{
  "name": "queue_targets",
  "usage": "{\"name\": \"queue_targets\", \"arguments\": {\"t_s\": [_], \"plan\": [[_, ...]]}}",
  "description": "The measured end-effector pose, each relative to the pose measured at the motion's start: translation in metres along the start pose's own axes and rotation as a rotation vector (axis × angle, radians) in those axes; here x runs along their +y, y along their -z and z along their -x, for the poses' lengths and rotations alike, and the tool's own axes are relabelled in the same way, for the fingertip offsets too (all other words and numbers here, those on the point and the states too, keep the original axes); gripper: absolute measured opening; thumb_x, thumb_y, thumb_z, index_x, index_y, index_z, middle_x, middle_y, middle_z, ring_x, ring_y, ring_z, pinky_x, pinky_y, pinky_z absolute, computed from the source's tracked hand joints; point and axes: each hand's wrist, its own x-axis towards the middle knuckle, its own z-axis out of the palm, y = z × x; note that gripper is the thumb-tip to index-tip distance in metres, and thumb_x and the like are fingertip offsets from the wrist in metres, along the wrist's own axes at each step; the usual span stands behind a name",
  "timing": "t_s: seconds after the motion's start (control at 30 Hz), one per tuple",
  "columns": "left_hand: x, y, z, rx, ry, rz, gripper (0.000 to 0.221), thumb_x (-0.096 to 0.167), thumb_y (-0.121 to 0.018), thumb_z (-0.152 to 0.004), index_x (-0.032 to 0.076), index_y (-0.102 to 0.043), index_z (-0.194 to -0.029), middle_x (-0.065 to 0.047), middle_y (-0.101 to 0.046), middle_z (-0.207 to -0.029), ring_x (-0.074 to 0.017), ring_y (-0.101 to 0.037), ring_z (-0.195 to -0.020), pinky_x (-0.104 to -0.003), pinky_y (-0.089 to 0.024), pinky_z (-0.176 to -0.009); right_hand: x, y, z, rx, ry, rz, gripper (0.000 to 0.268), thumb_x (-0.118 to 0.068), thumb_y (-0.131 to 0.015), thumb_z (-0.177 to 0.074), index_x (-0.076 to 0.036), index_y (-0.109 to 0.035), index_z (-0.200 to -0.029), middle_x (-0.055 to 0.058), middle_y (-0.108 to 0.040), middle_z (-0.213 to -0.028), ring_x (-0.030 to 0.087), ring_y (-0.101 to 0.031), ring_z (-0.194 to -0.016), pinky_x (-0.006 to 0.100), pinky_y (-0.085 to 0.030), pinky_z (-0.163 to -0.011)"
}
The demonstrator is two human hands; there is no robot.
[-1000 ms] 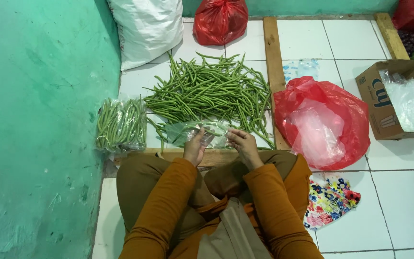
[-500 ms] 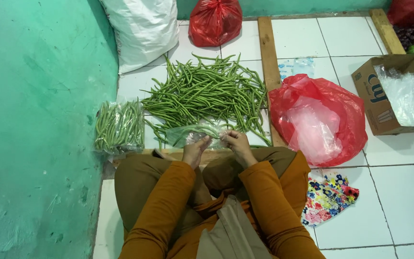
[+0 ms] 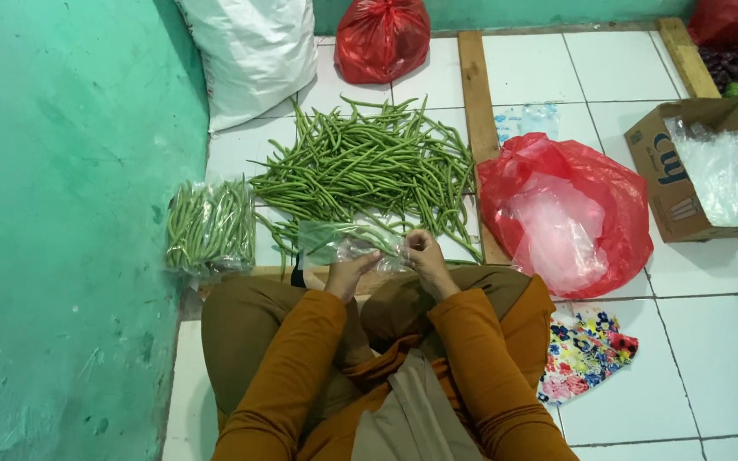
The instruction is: Packing green beans into small plastic bags from a pile on the floor
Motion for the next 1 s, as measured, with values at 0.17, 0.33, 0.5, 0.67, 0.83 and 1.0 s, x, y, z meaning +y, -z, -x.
{"name": "queue_targets", "arguments": {"t_s": [0.17,0.33,0.5,0.67,0.83,1.0], "plan": [[0.078,-0.046,0.065,-0.005,0.031,-0.027,0.060,0.003,-0.094,-0.072,0.001,-0.062,-0.123,-0.012,-0.072,-0.101,-0.0224,-0.073,-0.088,-0.036,-0.065,-0.079,-0.025,-0.013,0.021,-0.109,-0.009,0.027,0.044,-0.004,-0.084,-0.079,-0.010,-0.066,-0.119,0.006,-0.065,-0.104,0.014,-0.067,-0.087,0.025,-0.062,-0.068],[0.033,-0.014,0.042,-0.012,0.109,-0.045,0.053,0.009,-0.092,-0.076,0.003,-0.061,-0.119,-0.016,-0.074,-0.094,-0.0235,-0.075,-0.082,-0.036,-0.064,-0.077,0.013,0.014,-0.003,-0.083,-0.005,0.023,0.030,-0.003,-0.085,-0.078,-0.006,-0.073,-0.105,0.005,-0.070,-0.090,0.012,-0.070,-0.077,0.023,-0.061,-0.062],[0.053,-0.030,0.060,0.068,0.254,0.515,0.030,0.022,-0.078,-0.091,0.008,-0.069,-0.116,-0.012,-0.074,-0.110,-0.0303,-0.073,-0.102,-0.048,-0.061,-0.092,-0.012,0.014,0.019,-0.124,0.009,0.123,0.032,-0.002,-0.082,-0.075,-0.003,-0.077,-0.107,0.007,-0.073,-0.088,0.012,-0.069,-0.079,0.024,-0.058,-0.068],[0.084,-0.043,0.079,0.036,0.234,0.698,0.037,0.030,-0.066,-0.099,0.007,-0.065,-0.128,-0.009,-0.066,-0.130,-0.0341,-0.062,-0.123,-0.058,-0.047,-0.108,0.020,0.031,0.002,-0.182,0.124,0.343,0.035,0.002,-0.077,-0.075,-0.007,-0.080,-0.108,0.008,-0.074,-0.091,0.016,-0.064,-0.085,0.031,-0.055,-0.077],[0.061,-0.008,0.047,0.105,0.257,0.693,0.038,0.034,-0.068,-0.098,0.010,-0.066,-0.128,-0.009,-0.068,-0.134,-0.0322,-0.064,-0.122,-0.058,-0.049,-0.109,0.021,0.028,0.007,-0.151,0.142,0.388,0.037,0.006,-0.076,-0.072,-0.007,-0.081,-0.107,0.009,-0.071,-0.084,0.018,-0.064,-0.079,0.032,-0.057,-0.070],[0.082,0.008,0.053,0.185,0.174,0.738,0.033,0.027,-0.072,-0.096,0.011,-0.068,-0.124,-0.011,-0.069,-0.131,-0.0318,-0.065,-0.122,-0.056,-0.050,-0.110,0.017,0.020,0.005,-0.120,0.091,0.237,0.028,0.000,-0.083,-0.078,-0.004,-0.078,-0.104,0.008,-0.072,-0.084,0.015,-0.069,-0.074,0.031,-0.063,-0.069]]}}
